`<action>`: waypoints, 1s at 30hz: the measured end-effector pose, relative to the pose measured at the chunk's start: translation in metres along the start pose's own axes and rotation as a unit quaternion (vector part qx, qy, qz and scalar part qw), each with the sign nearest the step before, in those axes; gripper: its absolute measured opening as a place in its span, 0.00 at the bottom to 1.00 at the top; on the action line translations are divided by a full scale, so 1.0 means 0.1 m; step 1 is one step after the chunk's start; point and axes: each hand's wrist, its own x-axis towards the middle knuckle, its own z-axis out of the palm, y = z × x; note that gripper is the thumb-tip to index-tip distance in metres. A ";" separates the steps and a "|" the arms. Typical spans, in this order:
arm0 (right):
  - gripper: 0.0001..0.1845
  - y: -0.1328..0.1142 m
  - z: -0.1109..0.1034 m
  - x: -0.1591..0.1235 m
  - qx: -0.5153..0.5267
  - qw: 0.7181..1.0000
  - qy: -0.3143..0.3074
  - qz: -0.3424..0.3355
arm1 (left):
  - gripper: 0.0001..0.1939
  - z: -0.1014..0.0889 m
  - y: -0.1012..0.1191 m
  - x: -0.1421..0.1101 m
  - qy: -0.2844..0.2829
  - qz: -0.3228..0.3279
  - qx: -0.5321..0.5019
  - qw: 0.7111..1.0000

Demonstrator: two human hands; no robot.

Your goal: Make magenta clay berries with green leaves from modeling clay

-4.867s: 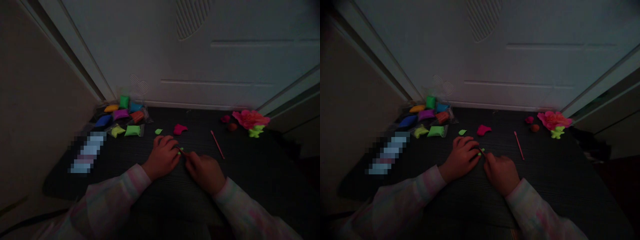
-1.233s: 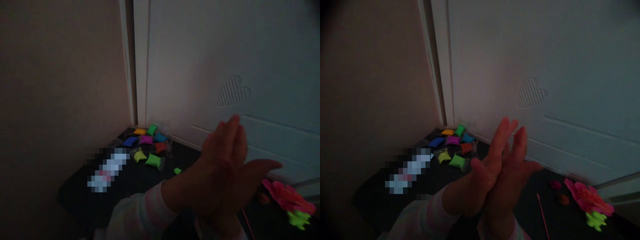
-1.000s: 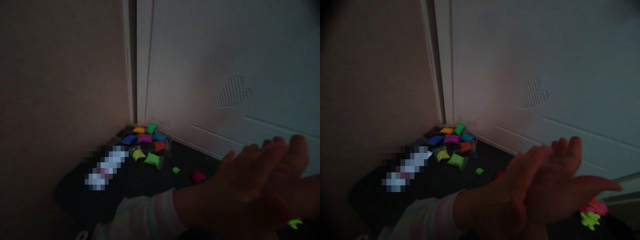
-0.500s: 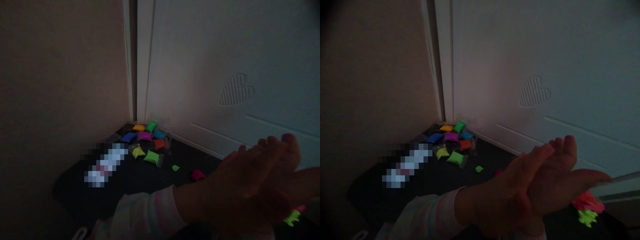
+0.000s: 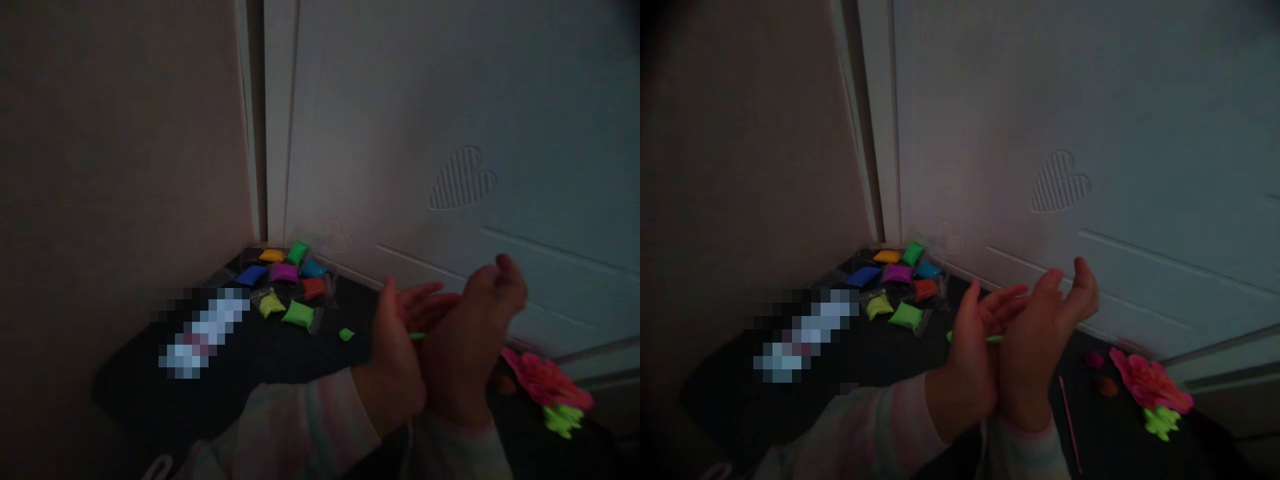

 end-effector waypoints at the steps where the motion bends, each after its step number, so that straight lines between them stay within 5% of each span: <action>1: 0.25 -0.06 0.01 0.02 0.002 0.998 0.040 0.050 | 0.28 -0.02 0.03 0.05 0.022 -0.026 -0.043 0.999; 3: 0.21 -0.17 0.00 0.05 0.015 0.994 0.088 0.056 | 0.27 -0.03 0.14 0.11 0.010 -0.040 -0.105 0.994; 5: 0.16 -0.24 -0.05 0.07 0.056 0.997 0.056 0.007 | 0.28 -0.02 0.27 0.13 -0.033 -0.021 -0.135 0.990; 10: 0.06 -0.26 -0.20 0.08 0.051 0.958 -0.270 -0.083 | 0.28 0.04 0.54 0.07 -0.086 0.064 -0.098 0.989; 13: 0.07 -0.27 -0.19 0.09 -0.002 0.933 -0.344 -0.107 | 0.29 0.09 0.61 0.02 -0.102 0.100 -0.041 0.989; 19: 0.04 -0.35 -0.26 0.10 -0.001 0.958 -0.282 -0.061 | 0.21 0.12 0.65 -0.05 -0.136 0.155 0.083 0.975; 23: 0.06 -0.37 -0.43 0.10 -0.014 0.978 -0.209 -0.001 | 0.03 0.08 0.71 -0.10 -0.144 0.259 0.263 0.918; 27: 0.06 -0.38 -0.51 0.09 -0.018 0.985 -0.167 -0.023 | 0.03 0.07 0.76 -0.19 -0.211 0.177 0.331 0.903; 30: 0.06 -0.39 -0.51 0.08 -0.018 0.986 -0.161 -0.032 | 0.02 0.09 0.76 -0.21 -0.217 0.176 0.340 0.898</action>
